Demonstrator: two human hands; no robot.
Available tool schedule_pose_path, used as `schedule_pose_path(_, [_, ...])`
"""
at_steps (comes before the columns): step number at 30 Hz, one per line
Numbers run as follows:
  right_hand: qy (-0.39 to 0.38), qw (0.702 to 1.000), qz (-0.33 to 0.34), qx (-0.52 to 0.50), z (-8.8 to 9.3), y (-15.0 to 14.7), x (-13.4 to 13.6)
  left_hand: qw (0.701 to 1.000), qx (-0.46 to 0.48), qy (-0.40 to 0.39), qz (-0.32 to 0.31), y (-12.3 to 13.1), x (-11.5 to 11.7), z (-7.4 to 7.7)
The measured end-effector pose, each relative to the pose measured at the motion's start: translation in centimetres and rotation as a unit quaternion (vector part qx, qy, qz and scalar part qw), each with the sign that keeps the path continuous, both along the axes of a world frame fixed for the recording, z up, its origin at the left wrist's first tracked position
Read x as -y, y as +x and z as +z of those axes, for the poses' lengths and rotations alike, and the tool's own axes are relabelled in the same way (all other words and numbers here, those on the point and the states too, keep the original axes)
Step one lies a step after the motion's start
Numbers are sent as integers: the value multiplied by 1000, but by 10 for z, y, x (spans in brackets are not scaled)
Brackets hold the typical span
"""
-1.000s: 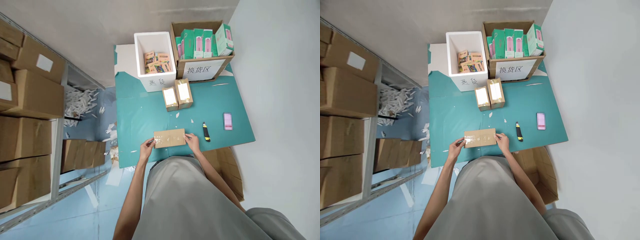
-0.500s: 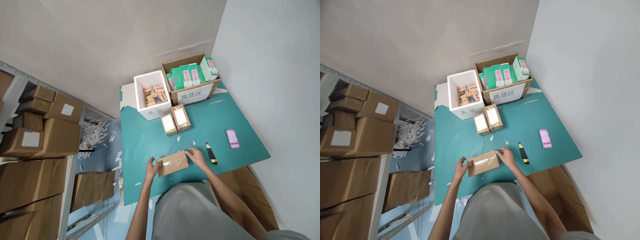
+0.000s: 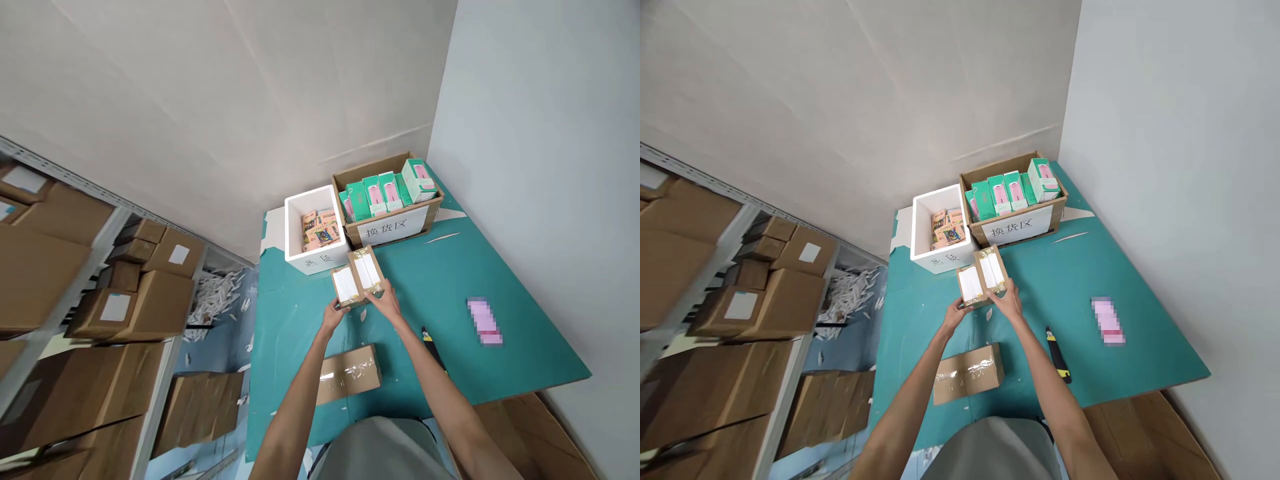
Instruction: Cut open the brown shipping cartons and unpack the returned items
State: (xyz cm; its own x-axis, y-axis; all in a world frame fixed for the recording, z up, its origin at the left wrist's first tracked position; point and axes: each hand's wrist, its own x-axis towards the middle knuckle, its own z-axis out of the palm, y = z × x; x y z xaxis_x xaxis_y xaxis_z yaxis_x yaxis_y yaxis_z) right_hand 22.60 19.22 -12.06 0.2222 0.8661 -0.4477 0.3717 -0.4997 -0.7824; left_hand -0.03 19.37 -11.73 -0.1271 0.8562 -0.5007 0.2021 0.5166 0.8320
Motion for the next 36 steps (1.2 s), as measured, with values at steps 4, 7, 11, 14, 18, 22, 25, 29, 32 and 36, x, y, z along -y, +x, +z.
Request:
schedule_pose_path(4, [9,999,-7,36,-8,23,11,1000,9,2,-23,20,4,-5])
schedule_pose_path(7, [-5,999,-19,50,-10,48,10,999,6,6,-51,45,-8,-4])
schedule_pose_path(11, [2,998,-29,52,-12,87,18,997,-21,13,-78,76,-22,2])
schedule_pose_path(14, [-30,995,-29,96,-22,114,51,995,-45,31,-78,81,-5,9])
schedule_pose_path(18, [-105,976,-33,187,-45,130,123,987,-116,82,-80,53,62,19])
schedule_pose_path(22, [-100,972,-45,210,-55,129,181,954,-251,120,-108,2,148,28])
schedule_pose_path(25, [-77,973,11,216,-48,125,196,945,-292,117,-87,-35,198,32])
schedule_pose_path(29, [-72,974,86,198,-25,113,190,952,-273,117,-69,-70,233,24])
schedule_pose_path(32, [-37,985,118,124,-2,100,180,957,-237,137,-95,-84,242,12])
schedule_pose_path(36, [21,979,204,16,35,71,166,957,-198,166,-132,-92,241,-2])
